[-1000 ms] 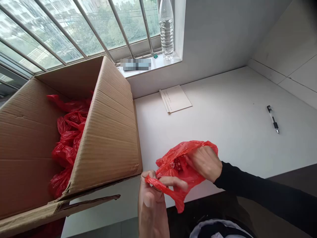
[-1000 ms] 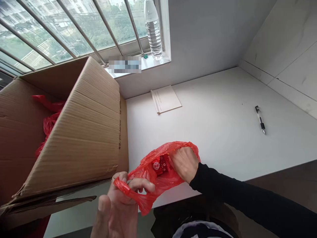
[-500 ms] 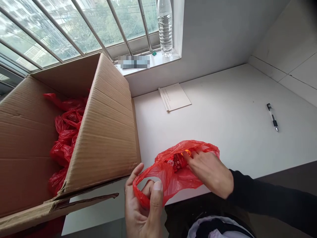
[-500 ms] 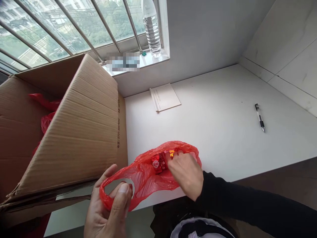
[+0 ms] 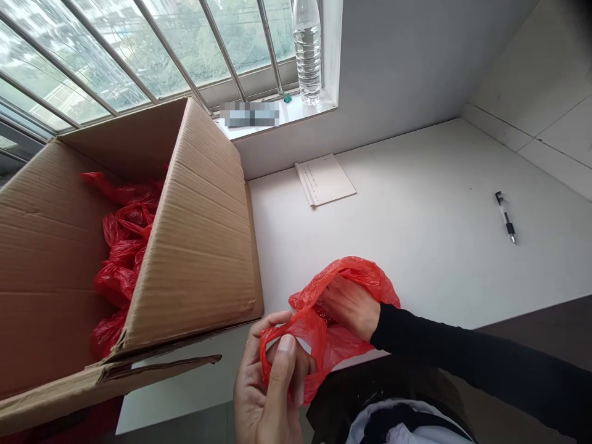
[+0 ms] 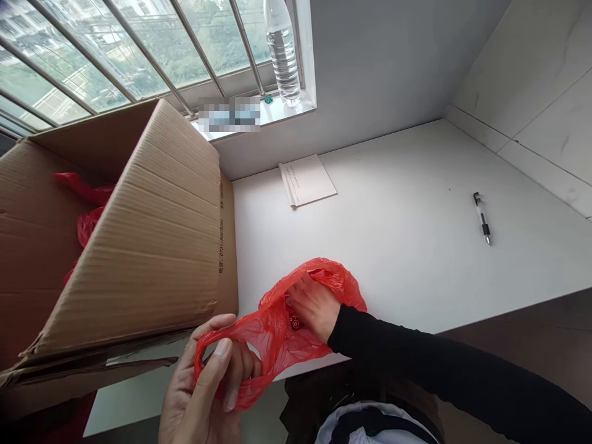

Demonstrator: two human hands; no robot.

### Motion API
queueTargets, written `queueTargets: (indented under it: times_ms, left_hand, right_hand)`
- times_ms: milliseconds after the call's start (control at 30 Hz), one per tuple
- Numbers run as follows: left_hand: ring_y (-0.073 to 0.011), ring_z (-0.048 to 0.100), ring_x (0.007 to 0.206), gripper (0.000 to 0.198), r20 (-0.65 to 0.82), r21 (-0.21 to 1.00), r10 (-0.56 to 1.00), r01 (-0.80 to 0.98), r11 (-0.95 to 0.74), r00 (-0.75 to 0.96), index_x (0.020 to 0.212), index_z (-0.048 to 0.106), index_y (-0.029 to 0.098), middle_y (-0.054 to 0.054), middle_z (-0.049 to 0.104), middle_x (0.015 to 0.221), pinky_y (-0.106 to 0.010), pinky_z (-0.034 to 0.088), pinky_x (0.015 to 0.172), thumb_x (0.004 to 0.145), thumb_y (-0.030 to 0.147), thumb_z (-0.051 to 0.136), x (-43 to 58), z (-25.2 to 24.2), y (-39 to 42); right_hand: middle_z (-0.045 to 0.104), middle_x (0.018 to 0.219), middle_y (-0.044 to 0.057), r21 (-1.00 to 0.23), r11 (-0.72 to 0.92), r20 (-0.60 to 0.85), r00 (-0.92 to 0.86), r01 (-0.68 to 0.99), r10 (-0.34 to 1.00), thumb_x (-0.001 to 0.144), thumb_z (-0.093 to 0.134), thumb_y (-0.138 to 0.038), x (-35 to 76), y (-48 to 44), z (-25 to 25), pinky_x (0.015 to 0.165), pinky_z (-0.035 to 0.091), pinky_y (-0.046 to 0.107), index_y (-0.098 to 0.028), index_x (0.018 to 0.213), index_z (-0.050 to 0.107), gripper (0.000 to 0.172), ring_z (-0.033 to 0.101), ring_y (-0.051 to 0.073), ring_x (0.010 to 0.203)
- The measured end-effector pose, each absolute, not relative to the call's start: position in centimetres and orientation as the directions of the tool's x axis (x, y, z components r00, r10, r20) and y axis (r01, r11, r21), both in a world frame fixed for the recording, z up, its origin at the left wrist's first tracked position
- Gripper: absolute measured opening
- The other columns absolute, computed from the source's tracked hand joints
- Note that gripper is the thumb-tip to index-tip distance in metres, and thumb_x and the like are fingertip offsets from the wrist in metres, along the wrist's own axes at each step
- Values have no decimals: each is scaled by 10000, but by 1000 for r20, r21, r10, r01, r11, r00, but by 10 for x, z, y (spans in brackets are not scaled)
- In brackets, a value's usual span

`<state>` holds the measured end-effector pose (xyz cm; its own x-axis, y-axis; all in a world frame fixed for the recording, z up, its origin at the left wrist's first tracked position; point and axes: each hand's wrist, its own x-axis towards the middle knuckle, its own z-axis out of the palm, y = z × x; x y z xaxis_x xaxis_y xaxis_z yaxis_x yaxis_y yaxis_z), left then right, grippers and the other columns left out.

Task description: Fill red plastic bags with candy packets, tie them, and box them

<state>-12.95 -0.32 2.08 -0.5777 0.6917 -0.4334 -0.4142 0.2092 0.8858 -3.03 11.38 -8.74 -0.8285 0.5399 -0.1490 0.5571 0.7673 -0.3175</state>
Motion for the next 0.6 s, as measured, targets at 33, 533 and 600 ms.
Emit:
queueTargets:
  times_ms: [33, 533, 600]
  left_hand:
    - [-86, 344, 519, 249, -436, 883, 691, -424, 204, -577, 1041, 689, 212, 79, 378, 482, -237, 434, 650, 852, 360, 753, -130, 21, -3]
    - [-111, 434, 544, 390, -430, 893, 674, -391, 221, -601, 1159, 655, 240, 66, 426, 521, -201, 429, 595, 819, 381, 787, -130, 27, -3]
    - [-127, 485, 580, 477, -419, 900, 669, -376, 218, -614, 1203, 641, 252, 47, 493, 584, -207, 454, 593, 773, 356, 820, -130, 29, -6]
  right_hand:
    - [716, 1043, 87, -314, 754, -151, -815, 577, 560, 970, 530, -109, -28, 113, -84, 821, 436, 325, -158, 984, 680, 158, 626, 201, 958]
    - [703, 994, 93, -186, 678, -221, -703, 711, 676, 956, 585, -145, -4, 103, -58, 640, 443, 353, -173, 1078, 667, 150, 659, 260, 907]
    - [687, 946, 70, -203, 662, -227, -693, 721, 685, 979, 544, -150, 10, 101, -47, 587, 437, 356, -199, 1023, 672, 144, 653, 245, 832]
